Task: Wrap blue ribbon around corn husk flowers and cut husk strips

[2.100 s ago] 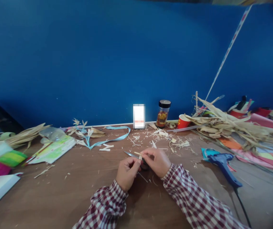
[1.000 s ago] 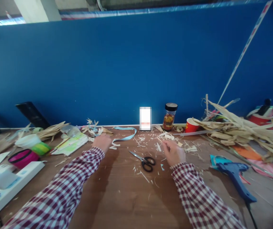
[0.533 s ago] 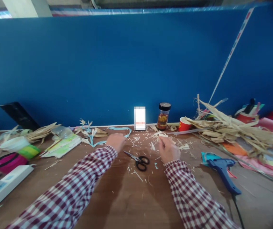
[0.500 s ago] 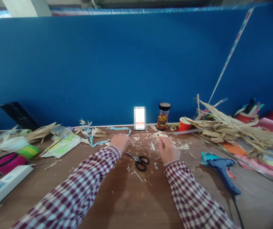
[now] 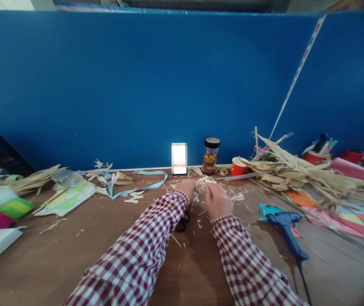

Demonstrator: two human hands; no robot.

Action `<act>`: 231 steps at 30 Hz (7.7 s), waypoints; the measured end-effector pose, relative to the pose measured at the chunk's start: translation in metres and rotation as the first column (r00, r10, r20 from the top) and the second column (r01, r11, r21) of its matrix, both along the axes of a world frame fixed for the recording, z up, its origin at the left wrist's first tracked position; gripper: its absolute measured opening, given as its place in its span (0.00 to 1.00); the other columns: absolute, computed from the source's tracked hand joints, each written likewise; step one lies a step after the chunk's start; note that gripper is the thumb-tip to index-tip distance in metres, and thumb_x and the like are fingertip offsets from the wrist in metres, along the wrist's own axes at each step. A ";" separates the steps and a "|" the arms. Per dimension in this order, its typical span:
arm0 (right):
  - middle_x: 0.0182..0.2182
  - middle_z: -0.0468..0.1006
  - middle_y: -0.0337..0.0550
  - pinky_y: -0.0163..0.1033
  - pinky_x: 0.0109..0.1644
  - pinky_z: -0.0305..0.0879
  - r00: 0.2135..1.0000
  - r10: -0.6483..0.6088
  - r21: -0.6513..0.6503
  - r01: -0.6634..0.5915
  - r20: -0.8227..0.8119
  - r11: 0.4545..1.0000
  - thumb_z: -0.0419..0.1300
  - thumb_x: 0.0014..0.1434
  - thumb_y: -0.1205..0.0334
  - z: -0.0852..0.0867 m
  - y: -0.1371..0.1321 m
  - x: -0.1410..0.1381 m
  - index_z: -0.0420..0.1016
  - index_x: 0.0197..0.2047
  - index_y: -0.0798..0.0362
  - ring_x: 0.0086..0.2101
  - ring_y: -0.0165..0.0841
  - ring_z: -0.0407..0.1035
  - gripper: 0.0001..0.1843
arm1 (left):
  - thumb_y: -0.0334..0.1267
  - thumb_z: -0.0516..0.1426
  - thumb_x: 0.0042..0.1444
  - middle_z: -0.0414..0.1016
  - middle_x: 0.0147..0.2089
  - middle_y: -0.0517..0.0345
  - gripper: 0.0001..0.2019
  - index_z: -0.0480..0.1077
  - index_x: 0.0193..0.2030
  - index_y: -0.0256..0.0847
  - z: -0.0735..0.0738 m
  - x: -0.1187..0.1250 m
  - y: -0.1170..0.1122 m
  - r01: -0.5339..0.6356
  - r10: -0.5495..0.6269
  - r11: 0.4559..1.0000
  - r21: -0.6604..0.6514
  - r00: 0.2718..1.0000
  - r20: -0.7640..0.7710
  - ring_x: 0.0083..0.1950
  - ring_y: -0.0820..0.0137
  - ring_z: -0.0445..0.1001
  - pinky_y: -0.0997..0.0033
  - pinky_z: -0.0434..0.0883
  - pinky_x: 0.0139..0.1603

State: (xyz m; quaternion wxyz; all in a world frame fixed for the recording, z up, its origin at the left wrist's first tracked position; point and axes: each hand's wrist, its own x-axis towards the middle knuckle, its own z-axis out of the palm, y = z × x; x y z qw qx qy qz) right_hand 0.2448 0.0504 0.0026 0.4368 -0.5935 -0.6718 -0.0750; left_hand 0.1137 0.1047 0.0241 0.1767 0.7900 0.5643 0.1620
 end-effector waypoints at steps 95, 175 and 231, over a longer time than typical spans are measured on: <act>0.31 0.75 0.39 0.33 0.36 0.64 0.807 0.571 -0.247 -0.591 -0.154 0.768 0.51 0.58 0.66 0.021 -0.050 -0.054 0.75 0.38 0.48 0.32 0.30 0.69 0.12 | 0.43 0.60 0.44 0.71 0.20 0.60 0.11 0.70 0.23 0.35 -0.026 -0.060 -0.123 -0.048 0.358 0.931 -0.362 0.325 0.876 0.19 0.78 0.65 0.79 0.64 0.20; 0.37 0.76 0.43 0.37 0.43 0.65 0.797 0.564 -0.210 -0.602 -0.214 0.770 0.52 0.56 0.63 0.019 -0.051 -0.051 0.69 0.47 0.51 0.37 0.33 0.70 0.14 | 0.44 0.63 0.39 0.64 0.16 0.67 0.14 0.65 0.28 0.37 -0.023 -0.065 -0.120 -0.094 0.463 0.886 -0.455 0.111 0.879 0.16 0.81 0.60 0.82 0.56 0.16; 0.29 0.78 0.42 0.36 0.33 0.65 0.953 0.234 -0.280 -0.281 -0.190 0.918 0.51 0.58 0.57 0.022 -0.019 -0.014 0.73 0.37 0.50 0.29 0.34 0.71 0.12 | 0.44 0.60 0.45 0.69 0.19 0.61 0.13 0.68 0.25 0.35 -0.017 -0.057 -0.134 0.003 0.391 0.914 -0.405 0.261 0.883 0.16 0.83 0.59 0.83 0.55 0.16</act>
